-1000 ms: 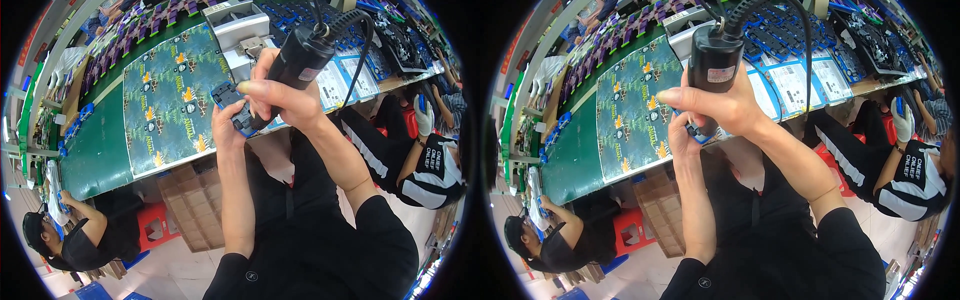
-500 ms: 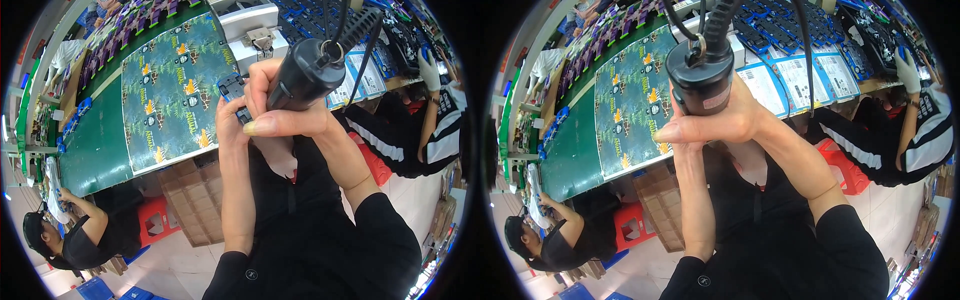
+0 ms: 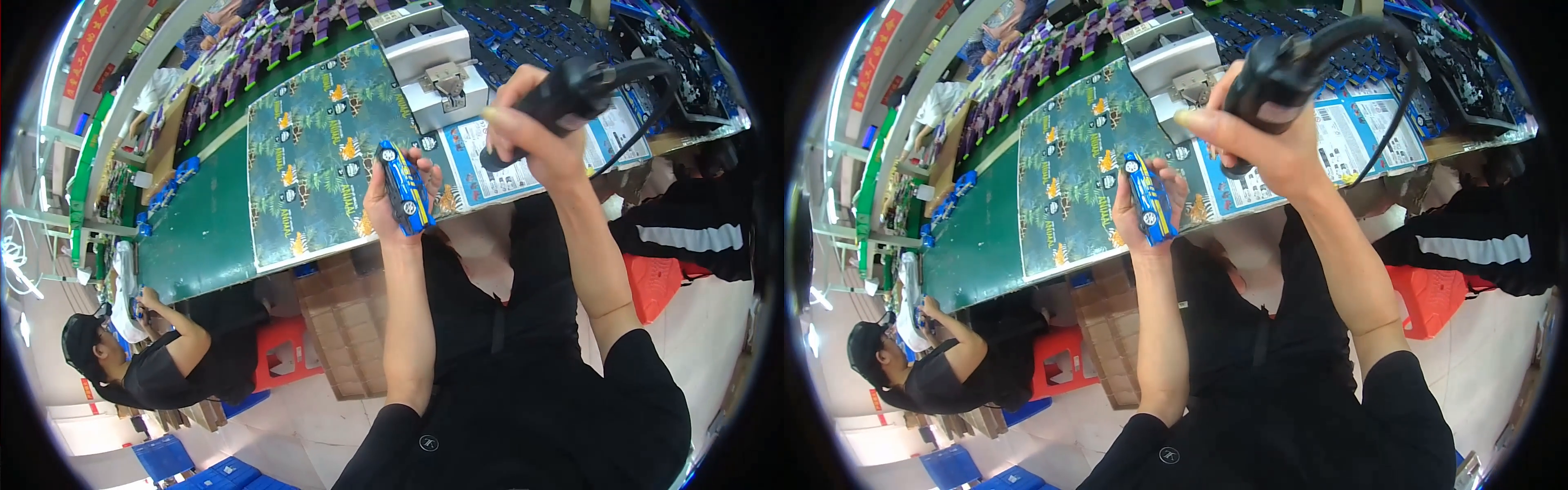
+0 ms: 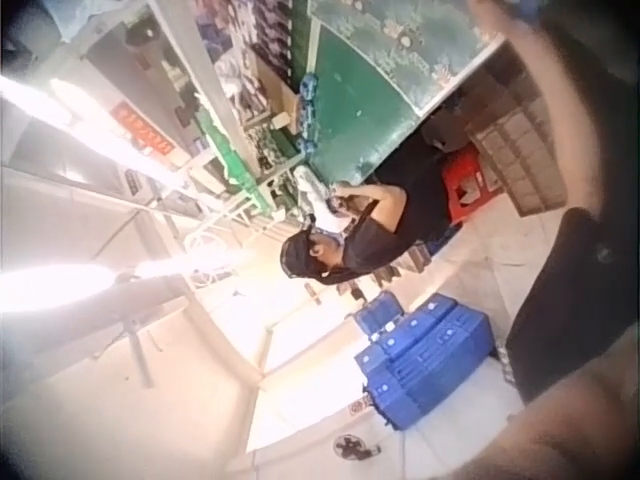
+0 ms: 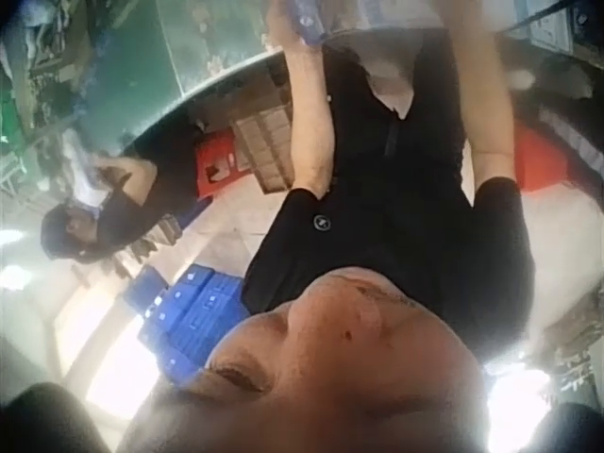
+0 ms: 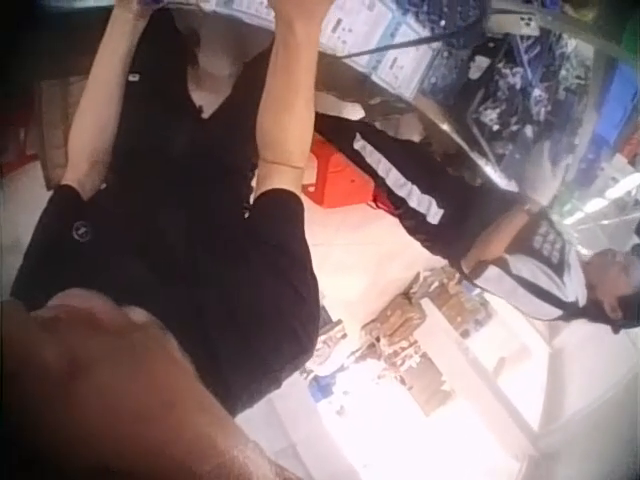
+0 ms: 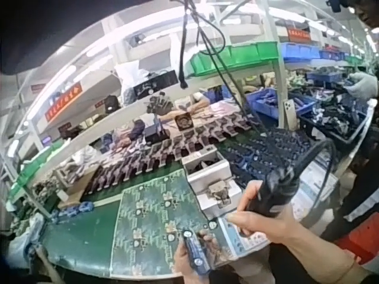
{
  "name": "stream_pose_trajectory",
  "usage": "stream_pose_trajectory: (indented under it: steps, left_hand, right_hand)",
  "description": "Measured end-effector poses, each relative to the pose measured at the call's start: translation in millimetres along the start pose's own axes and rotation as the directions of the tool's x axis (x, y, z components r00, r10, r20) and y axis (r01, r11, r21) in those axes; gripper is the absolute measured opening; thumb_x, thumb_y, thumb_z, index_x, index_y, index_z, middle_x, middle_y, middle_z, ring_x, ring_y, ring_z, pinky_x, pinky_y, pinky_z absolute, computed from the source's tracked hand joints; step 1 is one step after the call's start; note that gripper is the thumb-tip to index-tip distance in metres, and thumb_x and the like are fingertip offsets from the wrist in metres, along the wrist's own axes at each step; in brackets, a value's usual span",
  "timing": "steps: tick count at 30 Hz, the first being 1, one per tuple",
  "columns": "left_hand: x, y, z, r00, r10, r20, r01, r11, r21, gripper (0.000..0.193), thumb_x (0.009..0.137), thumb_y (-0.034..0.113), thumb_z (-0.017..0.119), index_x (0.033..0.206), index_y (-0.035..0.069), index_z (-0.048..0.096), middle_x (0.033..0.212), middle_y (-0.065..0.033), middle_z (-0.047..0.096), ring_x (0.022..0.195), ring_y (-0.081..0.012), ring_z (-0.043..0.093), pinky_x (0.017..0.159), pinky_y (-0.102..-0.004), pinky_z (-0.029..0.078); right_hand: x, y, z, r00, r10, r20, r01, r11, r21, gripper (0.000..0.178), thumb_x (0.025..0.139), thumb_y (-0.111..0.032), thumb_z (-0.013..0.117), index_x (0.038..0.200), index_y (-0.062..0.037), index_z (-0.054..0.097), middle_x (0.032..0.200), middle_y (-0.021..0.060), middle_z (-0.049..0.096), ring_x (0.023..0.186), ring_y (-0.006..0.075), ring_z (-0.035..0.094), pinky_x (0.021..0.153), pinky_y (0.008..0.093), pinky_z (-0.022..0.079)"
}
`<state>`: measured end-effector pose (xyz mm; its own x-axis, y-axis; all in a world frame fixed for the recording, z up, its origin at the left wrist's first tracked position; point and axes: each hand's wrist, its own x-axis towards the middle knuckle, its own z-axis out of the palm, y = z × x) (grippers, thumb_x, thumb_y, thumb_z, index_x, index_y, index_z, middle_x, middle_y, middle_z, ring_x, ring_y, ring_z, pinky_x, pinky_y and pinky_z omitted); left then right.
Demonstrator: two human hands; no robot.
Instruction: The person assembles toy cars by fitting chassis parts onto car bodies and fastening them with an electric screwdriver, then places the finished cars into a partitioned box.
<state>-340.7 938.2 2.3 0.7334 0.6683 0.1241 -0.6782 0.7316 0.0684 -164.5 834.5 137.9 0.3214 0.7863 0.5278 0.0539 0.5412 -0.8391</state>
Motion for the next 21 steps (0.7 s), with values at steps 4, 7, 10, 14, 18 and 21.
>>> stream_pose_trajectory:
  steps: [4, 7, 10, 14, 18, 21]
  left_hand:
    - [-3, 0, 1, 0.999, 0.0, 0.032, 0.001, 1.0, -0.013, 0.042, 0.099, 0.035, 0.055, 0.117, -0.003, 0.058, 0.108, -0.0125, 0.059, 0.098, -0.0245, 0.057, 0.094, -0.0437, 0.048]
    - [-4, 0, 3, 1.0, -0.011, 0.006, 0.011, 0.998, -0.059, 0.042, 0.098, 0.033, 0.058, 0.119, -0.003, 0.053, 0.104, -0.0094, 0.054, 0.091, -0.0198, 0.052, 0.088, -0.0383, 0.049]
    - [-6, 5, 2, 0.999, -0.039, 0.036, 0.044, 0.99, -0.136, 0.045, 0.096, 0.033, 0.061, 0.121, -0.003, 0.051, 0.105, -0.0095, 0.054, 0.091, -0.0195, 0.051, 0.086, -0.0368, 0.05]
    - [-8, 4, -2, 0.995, -0.017, 0.102, 0.024, 0.998, -0.065, 0.05, 0.091, 0.019, 0.065, 0.132, 0.0, 0.043, 0.114, -0.0094, 0.051, 0.098, -0.0199, 0.051, 0.09, -0.0388, 0.051]
    - [-13, 3, -6, 0.985, 0.022, 0.168, -0.009, 0.997, -0.077, 0.055, 0.09, 0.007, 0.062, 0.139, 0.002, 0.037, 0.121, -0.0123, 0.051, 0.101, -0.0237, 0.053, 0.094, -0.0448, 0.052]
    - [-16, 3, -13, 0.981, 0.062, 0.186, -0.06, 0.998, -0.02, 0.056, 0.091, 0.006, 0.061, 0.14, 0.002, 0.036, 0.122, -0.0123, 0.051, 0.101, -0.0238, 0.053, 0.094, -0.0456, 0.052]
  right_hand:
    - [-3, 28, -6, 0.997, 0.027, -0.072, -0.034, 0.995, -0.095, 0.018, 0.084, -0.011, 0.076, 0.08, -0.004, 0.059, 0.061, 0.0011, 0.058, 0.051, 0.0071, 0.055, 0.05, 0.0209, 0.041]
    - [-4, 35, -12, 0.989, 0.068, -0.128, -0.077, 0.995, -0.068, 0.02, 0.084, -0.013, 0.077, 0.08, -0.0041, 0.06, 0.062, 0.0013, 0.059, 0.052, 0.0074, 0.056, 0.05, 0.0208, 0.042]
    - [-1, 41, -14, 0.988, 0.066, -0.14, -0.071, 0.997, -0.035, 0.021, 0.084, -0.014, 0.078, 0.08, -0.004, 0.06, 0.062, 0.0017, 0.059, 0.052, 0.0083, 0.056, 0.051, 0.0212, 0.043]
    - [-2, 39, -14, 0.984, 0.047, -0.169, -0.056, 0.997, -0.047, 0.02, 0.085, -0.014, 0.077, 0.08, -0.004, 0.061, 0.062, 0.0023, 0.059, 0.052, 0.009, 0.057, 0.052, 0.0218, 0.044]
    - [-5, 40, -14, 0.984, 0.041, -0.173, -0.055, 0.996, -0.077, 0.019, 0.084, -0.014, 0.077, 0.082, -0.0045, 0.062, 0.063, 0.0033, 0.061, 0.052, 0.009, 0.057, 0.053, 0.0217, 0.045]
    - [-5, 43, -11, 0.984, 0.035, -0.174, -0.051, 0.995, -0.089, 0.018, 0.085, -0.014, 0.077, 0.082, -0.0046, 0.062, 0.063, 0.0033, 0.061, 0.053, 0.0087, 0.057, 0.053, 0.0215, 0.044]
